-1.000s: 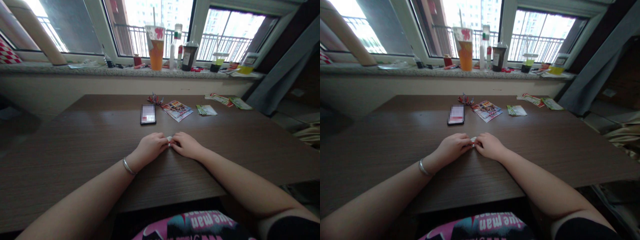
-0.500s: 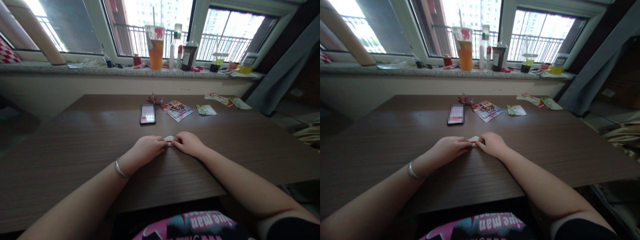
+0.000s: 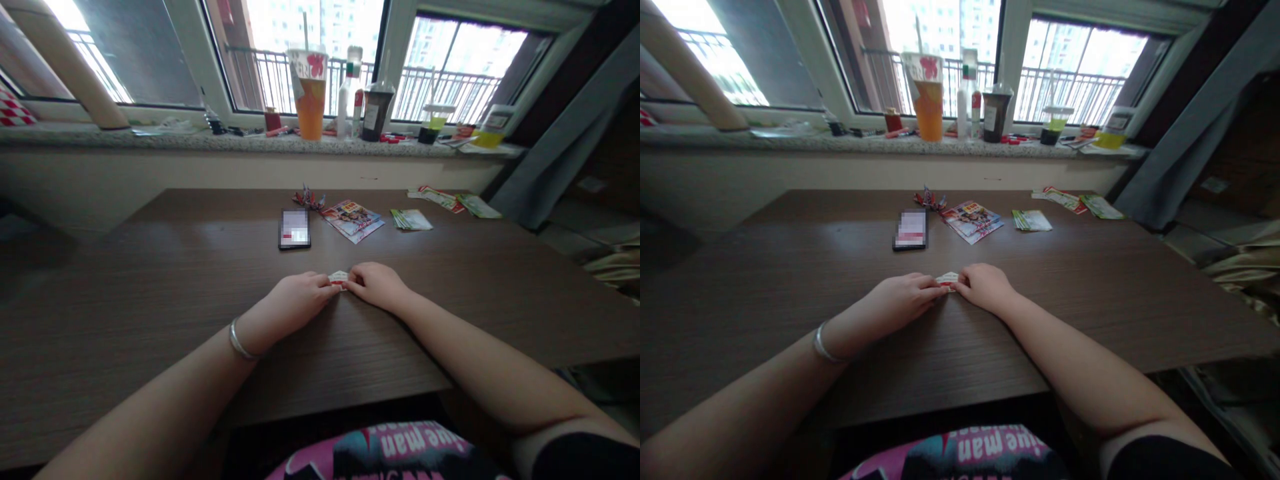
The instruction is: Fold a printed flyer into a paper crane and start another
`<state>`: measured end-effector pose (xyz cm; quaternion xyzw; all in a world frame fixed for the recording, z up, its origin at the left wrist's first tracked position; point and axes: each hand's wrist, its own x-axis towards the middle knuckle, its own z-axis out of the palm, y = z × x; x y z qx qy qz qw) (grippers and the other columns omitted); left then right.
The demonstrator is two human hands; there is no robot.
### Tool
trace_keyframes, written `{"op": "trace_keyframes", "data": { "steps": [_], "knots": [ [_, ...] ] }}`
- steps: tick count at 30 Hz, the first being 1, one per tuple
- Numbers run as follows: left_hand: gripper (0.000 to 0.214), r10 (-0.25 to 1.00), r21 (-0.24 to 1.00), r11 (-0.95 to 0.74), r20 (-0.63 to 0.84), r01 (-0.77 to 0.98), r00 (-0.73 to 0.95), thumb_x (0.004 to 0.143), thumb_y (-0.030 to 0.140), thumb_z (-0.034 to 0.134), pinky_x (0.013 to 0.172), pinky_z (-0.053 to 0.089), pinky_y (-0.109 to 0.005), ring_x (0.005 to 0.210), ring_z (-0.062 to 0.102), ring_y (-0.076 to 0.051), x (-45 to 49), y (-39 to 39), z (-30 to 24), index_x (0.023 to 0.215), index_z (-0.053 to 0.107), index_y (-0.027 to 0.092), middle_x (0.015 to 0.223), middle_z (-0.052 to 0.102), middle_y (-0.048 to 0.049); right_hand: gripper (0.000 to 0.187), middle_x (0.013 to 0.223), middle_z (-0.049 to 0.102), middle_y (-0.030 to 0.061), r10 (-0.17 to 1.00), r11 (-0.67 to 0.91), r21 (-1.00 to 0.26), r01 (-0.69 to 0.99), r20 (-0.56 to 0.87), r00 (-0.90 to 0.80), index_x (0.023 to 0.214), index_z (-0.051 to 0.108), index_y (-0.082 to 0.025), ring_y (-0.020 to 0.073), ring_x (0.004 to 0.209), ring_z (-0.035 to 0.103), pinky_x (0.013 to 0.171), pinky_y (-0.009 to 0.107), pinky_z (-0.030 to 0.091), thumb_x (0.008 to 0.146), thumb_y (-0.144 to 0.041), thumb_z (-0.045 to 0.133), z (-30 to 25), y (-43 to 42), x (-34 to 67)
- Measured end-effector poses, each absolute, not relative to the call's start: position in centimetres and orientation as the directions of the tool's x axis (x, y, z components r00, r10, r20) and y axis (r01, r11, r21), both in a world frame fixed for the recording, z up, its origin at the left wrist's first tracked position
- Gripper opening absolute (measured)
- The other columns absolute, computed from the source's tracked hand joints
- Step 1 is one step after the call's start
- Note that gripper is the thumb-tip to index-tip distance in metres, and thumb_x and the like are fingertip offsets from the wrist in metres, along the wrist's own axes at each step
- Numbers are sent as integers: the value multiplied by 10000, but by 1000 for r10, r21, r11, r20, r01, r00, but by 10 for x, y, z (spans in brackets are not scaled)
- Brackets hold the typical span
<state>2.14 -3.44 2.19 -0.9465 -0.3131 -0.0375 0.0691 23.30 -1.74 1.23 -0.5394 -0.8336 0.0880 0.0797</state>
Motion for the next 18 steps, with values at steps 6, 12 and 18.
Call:
{"op": "trace_keyframes", "data": {
  "steps": [6, 12, 18],
  "knots": [
    [322, 586, -101, -796, 125, 597, 801, 948, 192, 446, 832, 499, -313, 940, 601, -195, 23, -37, 20, 1247, 563, 209, 1047, 634, -75, 272, 857, 708, 40, 916, 397, -192, 898, 21, -400, 836, 676, -209, 178, 796, 615, 628, 260, 357, 900, -404, 496, 13, -17, 232],
    [315, 592, -115, -786, 144, 607, 793, 926, 146, 431, 807, 504, -319, 917, 595, -197, 26, -42, 19, 1206, 574, 170, 1075, 624, -91, 267, 847, 707, 41, 912, 407, -182, 895, 24, -410, 813, 664, -210, 177, 776, 612, 628, 260, 355, 905, -390, 491, 12, -17, 231],
    [280, 584, -154, -785, 144, 601, 799, 912, 144, 450, 771, 504, -320, 879, 593, -202, 28, -43, 17, 1155, 588, 142, 1043, 627, -105, 271, 848, 701, 45, 912, 406, -178, 897, 18, -409, 794, 654, -208, 177, 778, 608, 627, 259, 356, 907, -404, 505, 15, -18, 229]
  ]
}}
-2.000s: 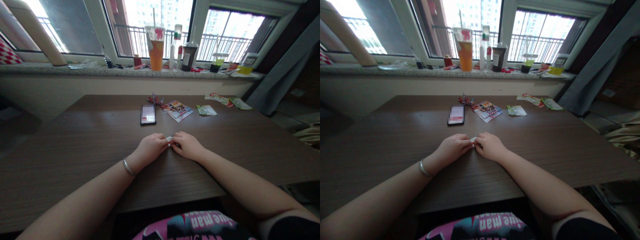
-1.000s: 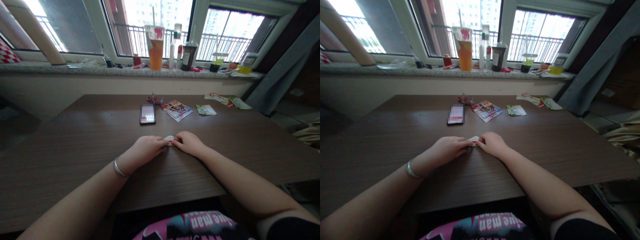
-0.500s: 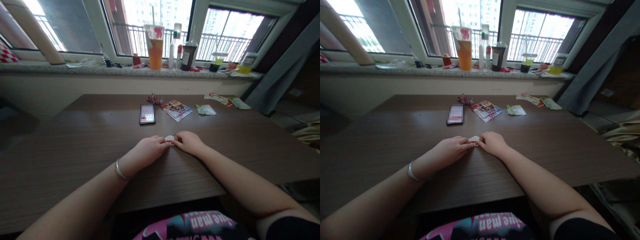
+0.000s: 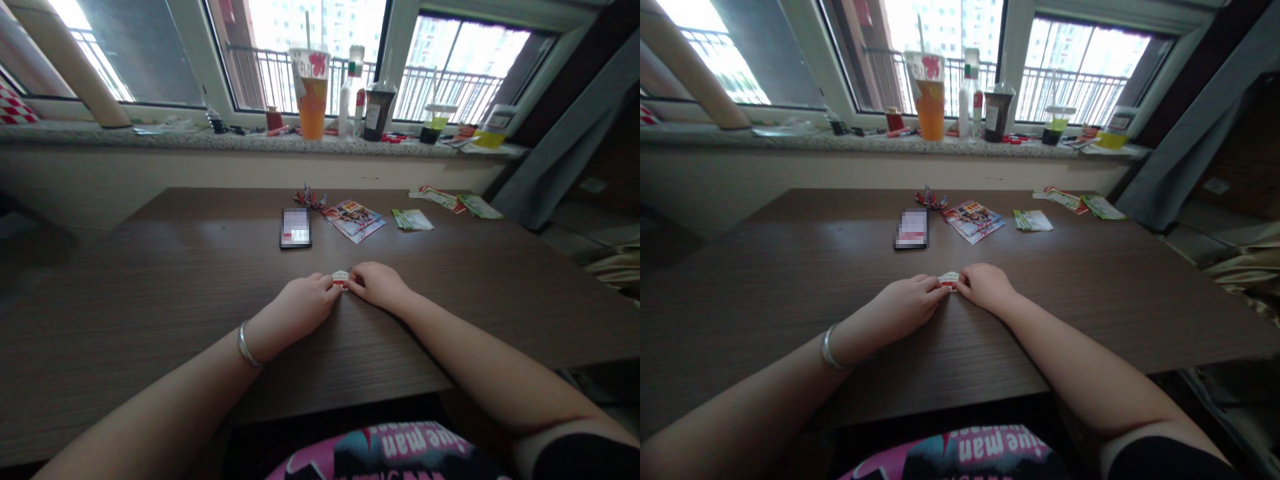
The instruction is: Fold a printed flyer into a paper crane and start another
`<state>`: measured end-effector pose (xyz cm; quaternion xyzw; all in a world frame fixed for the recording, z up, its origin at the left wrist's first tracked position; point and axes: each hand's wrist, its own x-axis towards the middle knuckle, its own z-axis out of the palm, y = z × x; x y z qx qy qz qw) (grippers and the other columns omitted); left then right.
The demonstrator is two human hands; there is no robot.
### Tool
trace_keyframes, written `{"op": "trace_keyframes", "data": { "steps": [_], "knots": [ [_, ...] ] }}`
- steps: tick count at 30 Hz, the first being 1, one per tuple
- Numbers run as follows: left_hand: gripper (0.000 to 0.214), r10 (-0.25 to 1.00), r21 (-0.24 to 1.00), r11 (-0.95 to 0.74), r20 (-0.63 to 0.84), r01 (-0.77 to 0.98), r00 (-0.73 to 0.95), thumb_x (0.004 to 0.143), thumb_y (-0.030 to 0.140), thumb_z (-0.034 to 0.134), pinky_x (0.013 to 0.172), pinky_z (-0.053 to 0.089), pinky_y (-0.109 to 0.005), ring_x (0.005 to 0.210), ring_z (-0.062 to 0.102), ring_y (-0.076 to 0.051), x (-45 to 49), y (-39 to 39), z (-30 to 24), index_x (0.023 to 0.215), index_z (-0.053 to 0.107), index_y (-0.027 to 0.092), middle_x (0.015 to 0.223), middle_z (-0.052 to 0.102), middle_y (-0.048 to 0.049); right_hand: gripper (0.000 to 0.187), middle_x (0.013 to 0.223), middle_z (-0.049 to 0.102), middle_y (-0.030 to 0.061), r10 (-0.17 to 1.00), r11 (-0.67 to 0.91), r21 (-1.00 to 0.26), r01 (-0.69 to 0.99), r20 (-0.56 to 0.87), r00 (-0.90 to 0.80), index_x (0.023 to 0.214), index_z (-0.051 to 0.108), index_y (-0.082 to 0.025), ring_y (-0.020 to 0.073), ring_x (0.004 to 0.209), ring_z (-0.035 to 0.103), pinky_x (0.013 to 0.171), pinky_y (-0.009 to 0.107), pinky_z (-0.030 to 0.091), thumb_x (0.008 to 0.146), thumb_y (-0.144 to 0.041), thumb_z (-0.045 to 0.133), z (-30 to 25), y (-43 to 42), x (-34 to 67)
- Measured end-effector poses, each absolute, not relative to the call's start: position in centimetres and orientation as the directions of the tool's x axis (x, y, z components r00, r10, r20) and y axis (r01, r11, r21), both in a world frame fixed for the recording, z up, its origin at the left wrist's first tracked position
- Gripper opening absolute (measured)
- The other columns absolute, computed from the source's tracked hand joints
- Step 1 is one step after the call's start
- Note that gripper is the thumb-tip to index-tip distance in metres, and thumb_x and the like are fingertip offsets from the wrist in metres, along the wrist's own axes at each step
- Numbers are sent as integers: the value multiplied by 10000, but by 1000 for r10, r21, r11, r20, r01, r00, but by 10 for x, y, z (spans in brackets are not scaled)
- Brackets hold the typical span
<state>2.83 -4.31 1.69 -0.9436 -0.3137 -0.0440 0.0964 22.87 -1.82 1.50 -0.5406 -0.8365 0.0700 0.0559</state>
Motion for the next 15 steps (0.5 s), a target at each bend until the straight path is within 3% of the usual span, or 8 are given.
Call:
{"op": "trace_keyframes", "data": {
  "steps": [9, 15],
  "knots": [
    [247, 566, -166, -794, 152, 585, 811, 904, 132, 464, 722, 477, -323, 847, 581, -206, 30, -42, 15, 1107, 603, 154, 1033, 621, -92, 166, 874, 654, 24, 878, 478, -197, 856, 138, -459, 865, 620, -203, 149, 761, 569, 630, 248, 338, 891, -342, 534, 12, -23, 230],
    [189, 538, -195, -788, 244, 584, 807, 881, 151, 498, 964, 386, -404, 973, 559, -228, 29, -40, 18, 1009, 637, 168, 1000, 628, -81, 193, 912, 655, 47, 742, 665, -98, 741, 198, -640, 927, 679, -209, 171, 874, 552, 747, 272, 367, 912, -250, 491, 17, -27, 236]
  ]
}}
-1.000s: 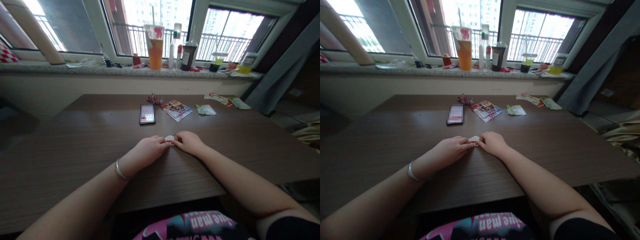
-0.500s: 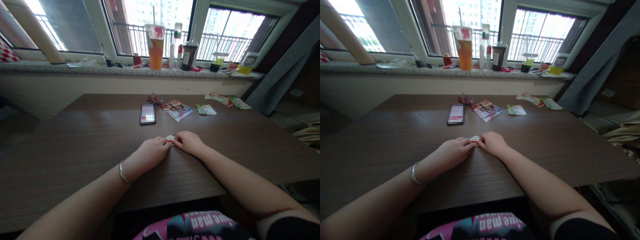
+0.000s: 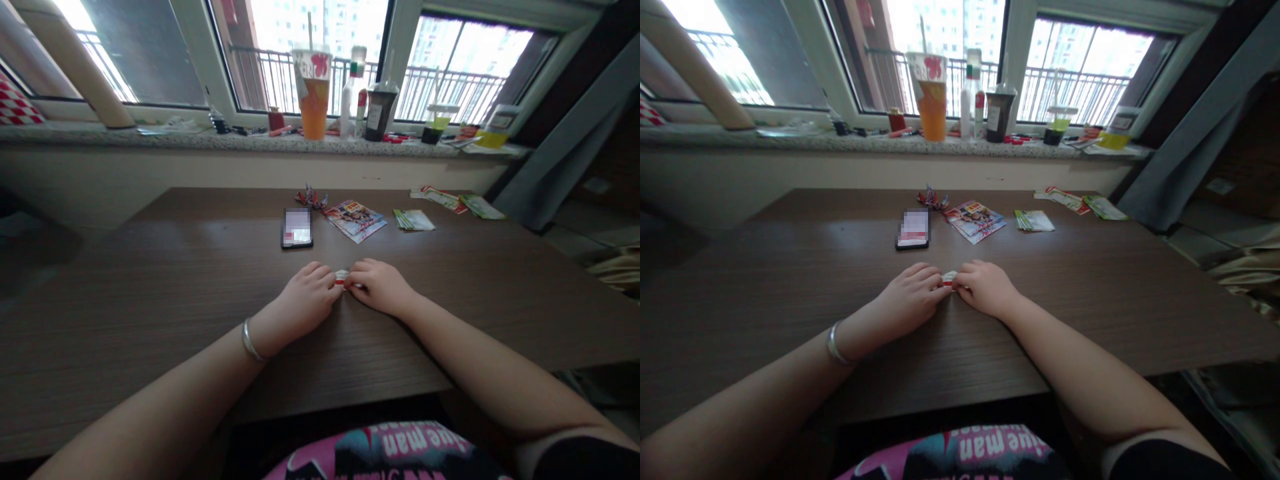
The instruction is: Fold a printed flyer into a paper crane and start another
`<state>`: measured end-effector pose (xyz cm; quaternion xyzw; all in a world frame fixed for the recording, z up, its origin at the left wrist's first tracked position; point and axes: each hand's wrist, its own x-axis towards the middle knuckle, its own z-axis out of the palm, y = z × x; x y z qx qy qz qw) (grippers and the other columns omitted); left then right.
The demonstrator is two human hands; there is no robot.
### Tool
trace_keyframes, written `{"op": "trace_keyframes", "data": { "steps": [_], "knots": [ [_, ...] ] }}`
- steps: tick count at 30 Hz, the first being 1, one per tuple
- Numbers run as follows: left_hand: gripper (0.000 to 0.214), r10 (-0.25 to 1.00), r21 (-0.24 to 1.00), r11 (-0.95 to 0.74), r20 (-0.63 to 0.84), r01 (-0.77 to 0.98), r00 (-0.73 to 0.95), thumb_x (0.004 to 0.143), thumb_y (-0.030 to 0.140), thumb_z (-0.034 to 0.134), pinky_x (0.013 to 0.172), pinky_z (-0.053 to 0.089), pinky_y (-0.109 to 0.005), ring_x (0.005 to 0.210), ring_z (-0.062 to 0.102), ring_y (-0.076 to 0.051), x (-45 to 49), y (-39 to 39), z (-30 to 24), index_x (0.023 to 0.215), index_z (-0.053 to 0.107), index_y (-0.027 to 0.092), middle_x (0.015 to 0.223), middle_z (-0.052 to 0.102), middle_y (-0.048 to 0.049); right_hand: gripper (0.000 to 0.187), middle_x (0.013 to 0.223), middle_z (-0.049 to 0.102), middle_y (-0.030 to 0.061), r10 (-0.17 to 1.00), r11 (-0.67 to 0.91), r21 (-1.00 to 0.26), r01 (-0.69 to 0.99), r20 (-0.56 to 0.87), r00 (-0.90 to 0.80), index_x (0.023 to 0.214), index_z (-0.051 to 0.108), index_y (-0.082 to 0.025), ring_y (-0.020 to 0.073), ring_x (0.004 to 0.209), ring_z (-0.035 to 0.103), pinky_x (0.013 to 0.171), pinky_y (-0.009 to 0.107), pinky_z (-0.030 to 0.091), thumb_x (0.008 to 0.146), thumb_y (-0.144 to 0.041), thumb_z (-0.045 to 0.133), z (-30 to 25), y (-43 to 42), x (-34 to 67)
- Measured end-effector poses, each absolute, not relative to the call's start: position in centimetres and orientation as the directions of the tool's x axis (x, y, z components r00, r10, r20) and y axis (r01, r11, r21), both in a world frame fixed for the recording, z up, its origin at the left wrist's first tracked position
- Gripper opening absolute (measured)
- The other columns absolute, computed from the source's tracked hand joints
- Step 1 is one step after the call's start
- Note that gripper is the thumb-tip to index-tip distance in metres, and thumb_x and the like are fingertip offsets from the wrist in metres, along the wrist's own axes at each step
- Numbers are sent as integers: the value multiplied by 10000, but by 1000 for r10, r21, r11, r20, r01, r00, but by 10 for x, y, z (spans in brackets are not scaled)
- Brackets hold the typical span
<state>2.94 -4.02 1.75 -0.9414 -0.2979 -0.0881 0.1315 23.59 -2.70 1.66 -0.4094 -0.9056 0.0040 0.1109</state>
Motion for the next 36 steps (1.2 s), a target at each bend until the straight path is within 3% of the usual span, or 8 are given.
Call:
{"op": "trace_keyframes", "data": {
  "steps": [7, 15, 29, 36],
  "knots": [
    [257, 542, -183, -789, 244, 587, 804, 863, 142, 501, 1002, 335, -405, 920, 572, -205, 28, -38, 15, 1074, 636, 200, 977, 638, -54, 255, 972, 665, 82, 722, 682, 24, 731, 137, -678, 956, 701, -182, 194, 883, 560, 738, 293, 387, 918, -238, 455, 24, -37, 233],
    [268, 547, -166, -795, 221, 584, 807, 860, 162, 516, 912, 367, -379, 908, 553, -213, 26, -39, 17, 1097, 636, 202, 976, 633, -56, 329, 941, 663, 86, 752, 653, 31, 757, 88, -653, 968, 723, -198, 194, 867, 575, 729, 291, 394, 952, -304, 412, 30, -41, 236],
    [306, 571, -159, -788, 170, 594, 803, 834, 164, 544, 859, 389, -360, 908, 577, -211, 27, -40, 23, 1127, 625, 200, 988, 642, -65, 290, 938, 679, 74, 789, 611, 13, 792, 69, -610, 909, 734, -217, 202, 872, 593, 724, 287, 405, 920, -296, 455, 31, -39, 237],
    [260, 589, -135, -787, 123, 602, 799, 868, 161, 505, 928, 386, -381, 899, 610, -200, 24, -39, 31, 1080, 649, 202, 974, 680, -55, 257, 888, 691, 56, 805, 589, -2, 808, 84, -587, 921, 740, -237, 203, 855, 607, 709, 288, 404, 891, -284, 489, 33, -38, 240]
  ]
}}
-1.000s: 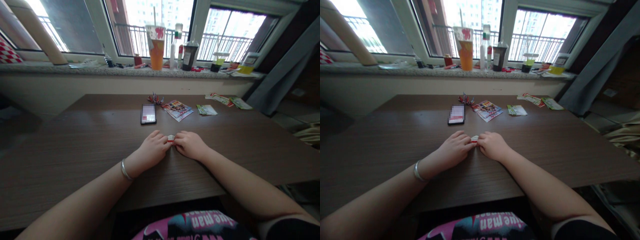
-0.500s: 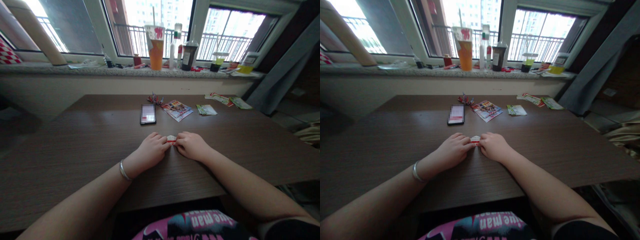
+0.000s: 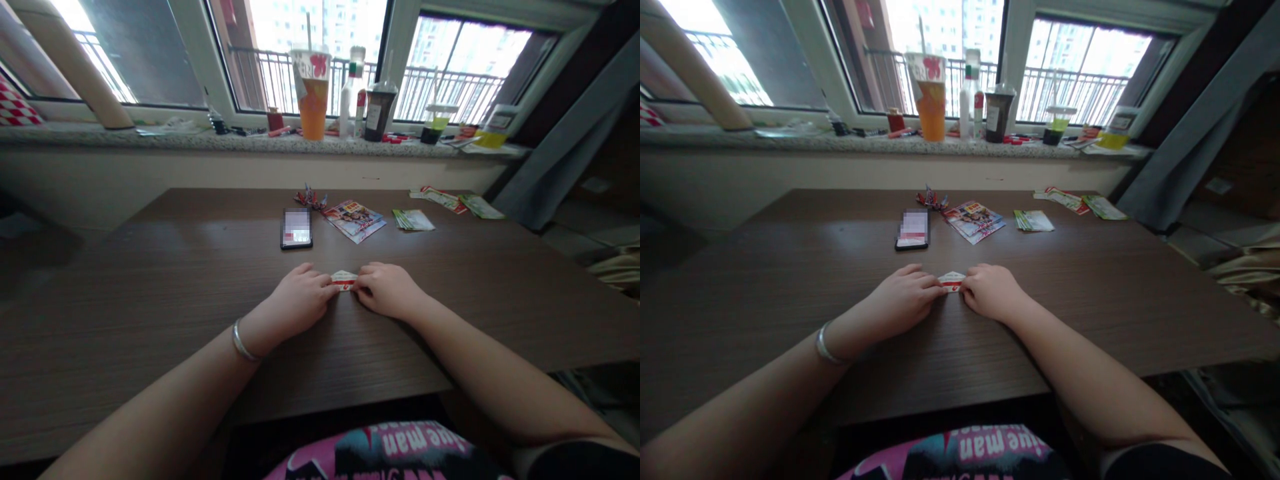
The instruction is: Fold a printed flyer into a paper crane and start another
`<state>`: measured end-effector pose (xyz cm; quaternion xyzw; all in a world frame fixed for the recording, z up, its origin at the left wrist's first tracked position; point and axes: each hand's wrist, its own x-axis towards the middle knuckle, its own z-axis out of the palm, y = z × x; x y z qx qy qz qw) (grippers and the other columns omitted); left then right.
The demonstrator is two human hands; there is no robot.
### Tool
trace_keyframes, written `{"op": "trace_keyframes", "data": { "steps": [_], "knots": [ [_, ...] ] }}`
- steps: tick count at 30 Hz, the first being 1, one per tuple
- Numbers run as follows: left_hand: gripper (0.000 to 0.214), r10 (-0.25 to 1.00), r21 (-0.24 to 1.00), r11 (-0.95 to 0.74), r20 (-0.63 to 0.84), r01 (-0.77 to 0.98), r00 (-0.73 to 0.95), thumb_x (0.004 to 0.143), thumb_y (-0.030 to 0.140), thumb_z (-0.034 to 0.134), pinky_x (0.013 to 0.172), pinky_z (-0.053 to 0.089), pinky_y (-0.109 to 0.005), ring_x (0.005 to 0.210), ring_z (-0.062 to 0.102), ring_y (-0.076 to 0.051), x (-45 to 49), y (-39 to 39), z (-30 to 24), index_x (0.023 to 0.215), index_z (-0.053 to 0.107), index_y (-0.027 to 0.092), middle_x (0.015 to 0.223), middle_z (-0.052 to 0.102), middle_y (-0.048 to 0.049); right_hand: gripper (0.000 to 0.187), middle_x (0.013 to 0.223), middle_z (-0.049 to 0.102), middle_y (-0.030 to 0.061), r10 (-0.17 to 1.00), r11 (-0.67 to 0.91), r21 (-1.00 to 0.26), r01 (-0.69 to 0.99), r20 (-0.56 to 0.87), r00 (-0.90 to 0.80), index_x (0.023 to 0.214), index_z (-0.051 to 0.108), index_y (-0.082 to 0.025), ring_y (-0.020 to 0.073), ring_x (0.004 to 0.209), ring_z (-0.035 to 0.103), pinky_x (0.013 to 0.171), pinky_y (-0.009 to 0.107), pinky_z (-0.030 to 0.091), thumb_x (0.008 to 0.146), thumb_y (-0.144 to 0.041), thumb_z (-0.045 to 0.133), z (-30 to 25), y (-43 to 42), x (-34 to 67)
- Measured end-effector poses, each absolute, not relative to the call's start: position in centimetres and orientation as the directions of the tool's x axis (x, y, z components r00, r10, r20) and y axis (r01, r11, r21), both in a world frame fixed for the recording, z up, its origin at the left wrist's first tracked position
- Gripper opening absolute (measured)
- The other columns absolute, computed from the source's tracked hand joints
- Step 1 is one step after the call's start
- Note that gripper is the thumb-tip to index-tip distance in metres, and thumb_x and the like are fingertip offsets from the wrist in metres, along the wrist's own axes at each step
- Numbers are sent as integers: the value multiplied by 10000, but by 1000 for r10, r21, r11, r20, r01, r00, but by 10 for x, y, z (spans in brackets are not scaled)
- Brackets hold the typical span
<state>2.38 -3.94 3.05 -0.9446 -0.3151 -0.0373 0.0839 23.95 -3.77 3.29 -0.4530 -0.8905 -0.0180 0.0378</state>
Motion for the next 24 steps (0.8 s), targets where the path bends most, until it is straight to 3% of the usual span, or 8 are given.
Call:
{"op": "trace_keyframes", "data": {
  "steps": [6, 13, 24],
  "knots": [
    [238, 582, -131, -794, 120, 594, 804, 862, 144, 497, 1032, 336, -462, 917, 632, -207, 22, -39, 29, 1029, 660, 196, 988, 692, -57, 266, 921, 704, 51, 815, 577, -13, 816, 73, -575, 983, 739, -253, 198, 853, 616, 720, 290, 411, 896, -284, 489, 33, -38, 242],
    [243, 600, -145, -780, 106, 609, 793, 867, 154, 499, 1016, 361, -446, 930, 624, -215, 26, -41, 29, 1041, 666, 186, 1006, 677, -68, 276, 918, 688, 73, 798, 599, 3, 801, 85, -597, 918, 745, -222, 209, 899, 584, 745, 295, 420, 911, -301, 481, 31, -38, 242],
    [249, 585, -109, -800, 78, 590, 807, 898, 182, 495, 967, 376, -406, 936, 633, -197, 20, -38, 33, 1067, 674, 215, 1016, 702, -49, 225, 927, 715, 36, 761, 649, -37, 760, 62, -646, 937, 757, -244, 194, 884, 602, 825, 312, 432, 883, -255, 539, 33, -33, 252]
  ]
}}
